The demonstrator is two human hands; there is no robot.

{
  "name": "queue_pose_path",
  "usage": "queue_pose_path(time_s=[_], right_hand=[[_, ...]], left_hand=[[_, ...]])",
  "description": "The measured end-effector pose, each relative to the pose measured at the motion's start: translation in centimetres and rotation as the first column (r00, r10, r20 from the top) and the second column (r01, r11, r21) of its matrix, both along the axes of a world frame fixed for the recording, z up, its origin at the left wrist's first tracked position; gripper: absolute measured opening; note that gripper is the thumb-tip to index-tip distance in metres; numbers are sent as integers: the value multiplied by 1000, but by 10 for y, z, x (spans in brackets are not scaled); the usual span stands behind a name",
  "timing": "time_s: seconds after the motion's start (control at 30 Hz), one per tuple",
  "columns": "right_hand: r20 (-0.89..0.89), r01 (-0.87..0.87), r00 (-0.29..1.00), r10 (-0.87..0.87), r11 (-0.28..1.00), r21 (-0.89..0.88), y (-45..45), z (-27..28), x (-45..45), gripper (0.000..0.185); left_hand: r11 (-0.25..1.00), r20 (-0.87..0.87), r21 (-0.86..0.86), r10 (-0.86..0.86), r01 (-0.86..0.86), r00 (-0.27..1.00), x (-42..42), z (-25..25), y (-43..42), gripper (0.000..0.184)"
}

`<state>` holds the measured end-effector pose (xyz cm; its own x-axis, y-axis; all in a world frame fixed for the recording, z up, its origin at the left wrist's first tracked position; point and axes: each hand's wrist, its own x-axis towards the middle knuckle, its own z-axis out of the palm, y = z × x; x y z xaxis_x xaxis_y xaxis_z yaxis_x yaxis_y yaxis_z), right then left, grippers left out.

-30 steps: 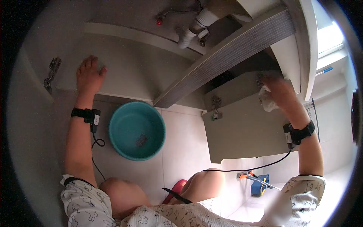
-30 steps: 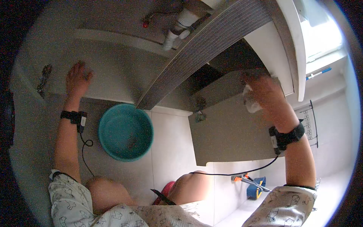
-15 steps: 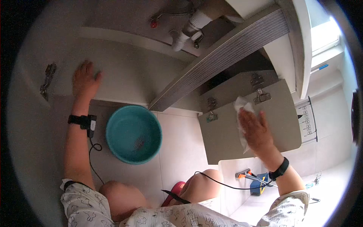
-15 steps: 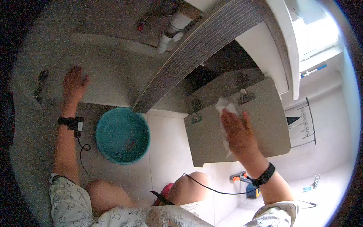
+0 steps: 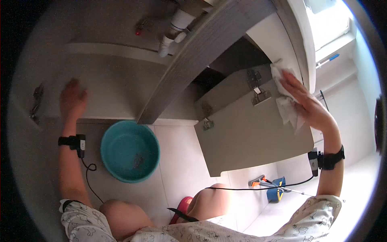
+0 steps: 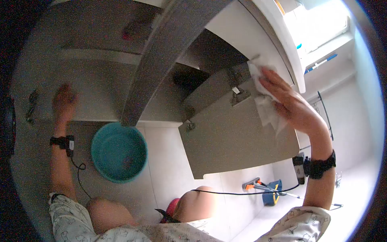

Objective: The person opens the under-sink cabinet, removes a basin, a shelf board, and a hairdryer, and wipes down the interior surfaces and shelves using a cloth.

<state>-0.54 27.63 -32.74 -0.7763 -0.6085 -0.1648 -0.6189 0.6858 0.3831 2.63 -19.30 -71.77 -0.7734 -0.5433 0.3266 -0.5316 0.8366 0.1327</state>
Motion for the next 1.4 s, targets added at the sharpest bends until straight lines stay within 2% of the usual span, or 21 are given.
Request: queue_pose_path(time_s=[0.13,0.17,0.27,0.3,0.33,0.43,0.47,0.57,0.67,0.7,0.77,0.8,0.83,0.87,0.97,1.03,1.1,1.17,1.2,1.3,1.4], right_hand=[[22,-82,996,87,984,-160,17,-1,-1,55],[-66,-100,993,95,992,-75,15,-2,5,54],[-100,-131,987,128,991,-25,28,-9,37,53],[-232,-60,969,87,991,123,25,-17,53,53],[-224,-51,971,77,992,118,29,-28,64,53],[-559,102,828,48,967,234,47,-65,88,53],[-539,105,841,33,969,223,50,-77,90,53],[-732,214,680,43,943,254,53,-111,86,55],[-626,196,780,8,947,256,35,-155,77,57],[-547,170,837,17,942,289,31,-174,72,60],[-346,95,937,48,918,385,33,-213,64,60],[-336,78,940,64,916,394,36,-235,60,60],[-204,-12,971,123,882,471,40,-257,58,60],[-67,-106,984,167,839,533,41,-268,58,60],[-12,-206,969,248,831,517,27,-255,48,57],[-277,-209,913,300,926,315,25,-236,9,54],[-476,-32,855,205,938,346,-10,-206,3,53],[-524,28,834,173,935,353,-12,-216,-2,52],[-570,102,811,131,928,359,-10,-223,-4,52],[-422,199,906,22,859,471,-19,-264,2,53],[-387,155,920,62,848,506,-20,-306,-8,56]], left_hand=[[997,27,-74,29,-27,999,0,-3,-5,54],[996,31,-86,26,-23,999,0,-4,-8,54],[993,76,-105,55,-47,996,2,1,-8,54],[992,92,-115,54,-43,994,1,0,-8,54],[991,111,-125,50,-36,993,-1,-2,-7,54],[987,149,-141,101,-80,984,2,-6,-8,55],[985,171,-156,95,-68,981,4,-6,-10,55],[1000,154,-20,18,-15,988,7,2,-12,56],[997,15,-77,-19,20,1000,-1,-35,-34,58],[1000,-49,-18,1,-2,999,-2,-26,-26,58],[996,-43,-86,-31,28,999,1,-16,-19,58],[997,-34,-76,-17,14,999,2,-12,-16,58],[999,-64,-44,-17,14,998,2,-9,-12,57],[1000,-95,-13,-19,18,995,2,-7,-7,57],[1000,-94,11,16,-15,995,2,-4,2,56],[1000,-78,8,7,-6,997,0,-4,-1,56],[1000,-65,5,-6,7,998,-6,-15,-12,57],[979,-235,-202,-48,0,971,-14,-37,-25,57],[979,-228,-202,-43,-4,973,-14,-37,-26,57],[986,-201,-170,-33,-1,979,-14,-33,-18,57],[996,-66,-88,5,-11,998,-13,-26,-13,58]])
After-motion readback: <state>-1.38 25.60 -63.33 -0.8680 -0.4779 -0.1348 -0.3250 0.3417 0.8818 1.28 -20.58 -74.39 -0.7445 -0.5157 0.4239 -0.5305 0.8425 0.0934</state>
